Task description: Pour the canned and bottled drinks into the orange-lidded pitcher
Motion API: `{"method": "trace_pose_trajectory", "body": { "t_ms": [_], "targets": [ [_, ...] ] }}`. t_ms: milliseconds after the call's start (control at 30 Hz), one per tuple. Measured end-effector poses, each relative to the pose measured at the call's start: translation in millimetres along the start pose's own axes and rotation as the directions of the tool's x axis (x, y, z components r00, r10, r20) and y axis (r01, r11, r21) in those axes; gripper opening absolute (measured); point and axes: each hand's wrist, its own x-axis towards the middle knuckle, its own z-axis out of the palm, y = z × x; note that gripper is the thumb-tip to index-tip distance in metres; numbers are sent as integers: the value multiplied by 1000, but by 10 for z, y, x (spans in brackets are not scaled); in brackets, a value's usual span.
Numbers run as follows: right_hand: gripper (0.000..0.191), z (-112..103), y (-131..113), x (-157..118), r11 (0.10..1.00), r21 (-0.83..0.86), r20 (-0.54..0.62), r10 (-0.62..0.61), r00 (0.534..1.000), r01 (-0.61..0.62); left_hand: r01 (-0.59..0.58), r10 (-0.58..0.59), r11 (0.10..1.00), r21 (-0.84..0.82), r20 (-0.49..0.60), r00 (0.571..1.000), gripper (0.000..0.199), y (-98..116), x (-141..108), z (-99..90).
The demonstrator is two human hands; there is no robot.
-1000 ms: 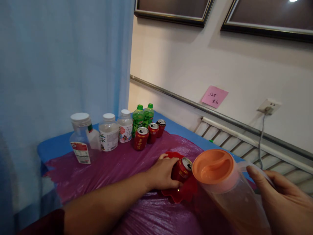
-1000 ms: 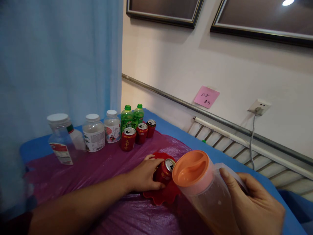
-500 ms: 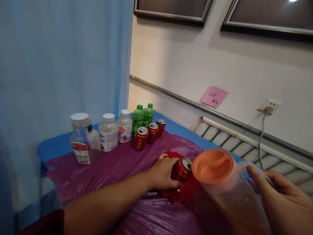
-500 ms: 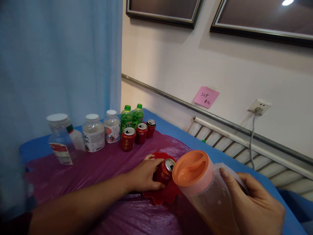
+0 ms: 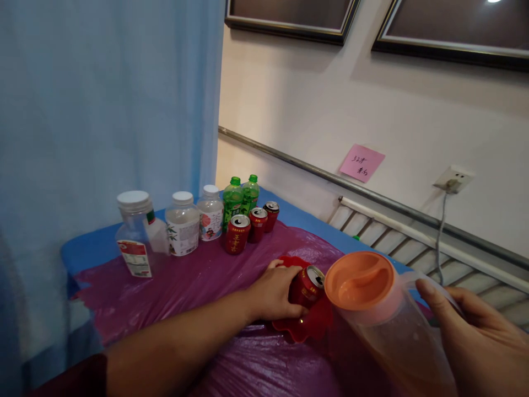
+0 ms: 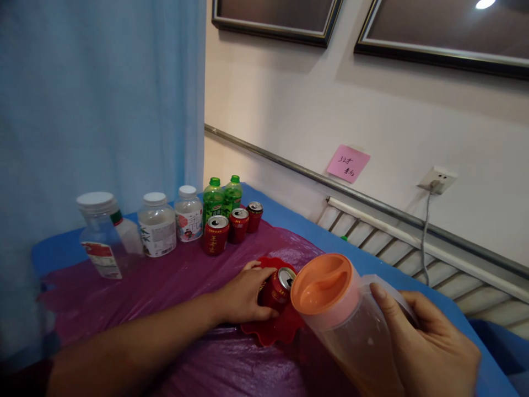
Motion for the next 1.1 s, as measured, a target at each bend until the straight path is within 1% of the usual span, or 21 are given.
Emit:
{"method": "trace_pose_trajectory", "body": {
  "t_ms": [200,400,533,667,800,967,1033,1100],
  "targets": [
    [43,-6,-12,2,1000,28,-8,8,1000,-7,4,-4,1000,4,9,1000,68,-26,2,6],
    [42,-10,-3,6,1000,-18,-4,-25,1000,25,19,-19,1000,-10,13,1000,69,-17,5,-4],
    [42,-8,-16,-1,999,-26,-31,-30,999,29,40,-40,999,-23,23,999,66,12,3,-16],
    [46,-5,32,29,998,-43,-34,-39,999,37,36,-35,999,-23,18,999,65,19,0,-18],
    [46,-4,66,40,999,-29,-27,-31,999,30,24,-23,1000,-21,13,1000,66,6,0,-11],
    [46,-26,-25,-14,1000,-6,6,-10,1000,10,19,-19,1000,-17,16,1000,67,-6,0,-5],
    [44,-32,-64,-32,1000,-16,14,-22,1000,22,18,-18,1000,-19,21,1000,66,-9,0,-6],
    [43,-32,-79,-37,998,-26,-3,-53,999,53,15,-14,1000,-20,22,1000,67,-11,0,-7]
  ]
}}
